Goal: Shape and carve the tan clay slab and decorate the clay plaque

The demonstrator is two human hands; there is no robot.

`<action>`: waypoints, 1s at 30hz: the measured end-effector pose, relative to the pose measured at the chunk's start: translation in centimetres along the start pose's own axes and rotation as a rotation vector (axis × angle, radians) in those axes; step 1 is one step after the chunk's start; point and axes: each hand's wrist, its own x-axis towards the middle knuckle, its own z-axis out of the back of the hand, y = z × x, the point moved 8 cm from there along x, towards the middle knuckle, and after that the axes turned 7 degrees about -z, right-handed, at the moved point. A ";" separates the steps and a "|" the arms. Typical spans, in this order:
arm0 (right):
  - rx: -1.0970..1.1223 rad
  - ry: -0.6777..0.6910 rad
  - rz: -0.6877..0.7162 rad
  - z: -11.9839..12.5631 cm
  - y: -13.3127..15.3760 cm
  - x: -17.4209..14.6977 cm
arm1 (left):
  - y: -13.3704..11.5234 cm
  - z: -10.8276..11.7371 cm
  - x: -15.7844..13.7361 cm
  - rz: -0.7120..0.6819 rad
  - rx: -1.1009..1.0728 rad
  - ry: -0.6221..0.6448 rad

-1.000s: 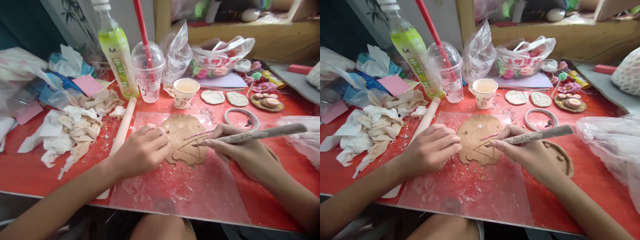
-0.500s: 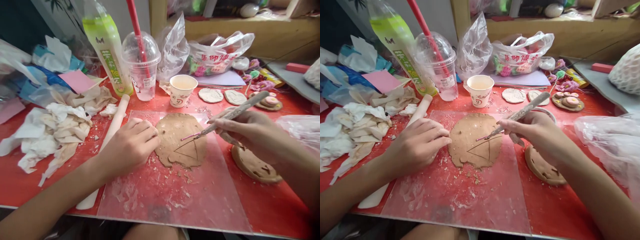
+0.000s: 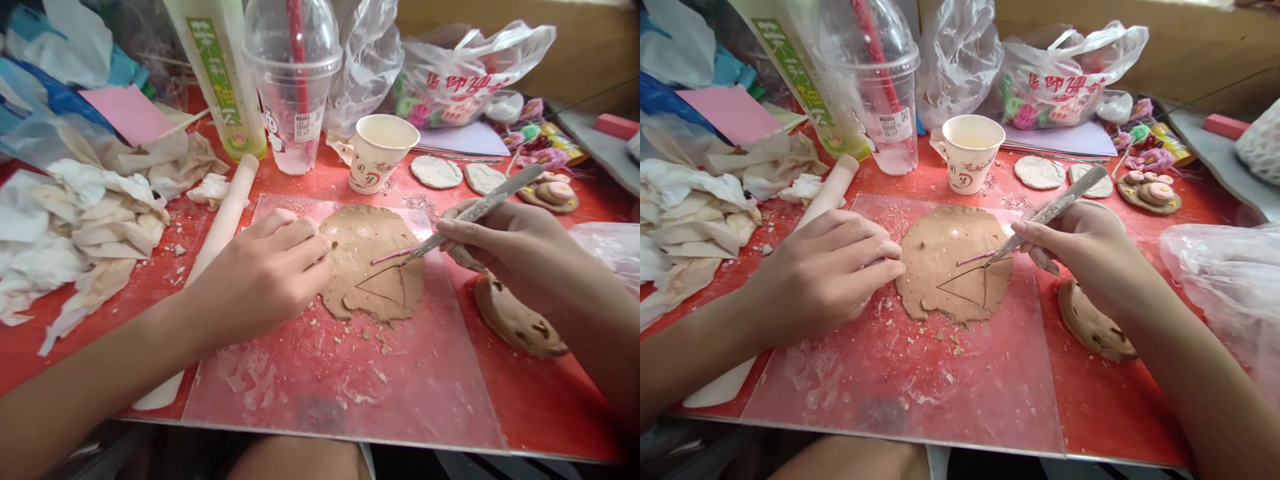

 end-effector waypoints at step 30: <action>-0.014 -0.008 0.068 -0.7 0.8 -0.4 | -0.2 -0.5 0.1 -0.037 0.009 0.031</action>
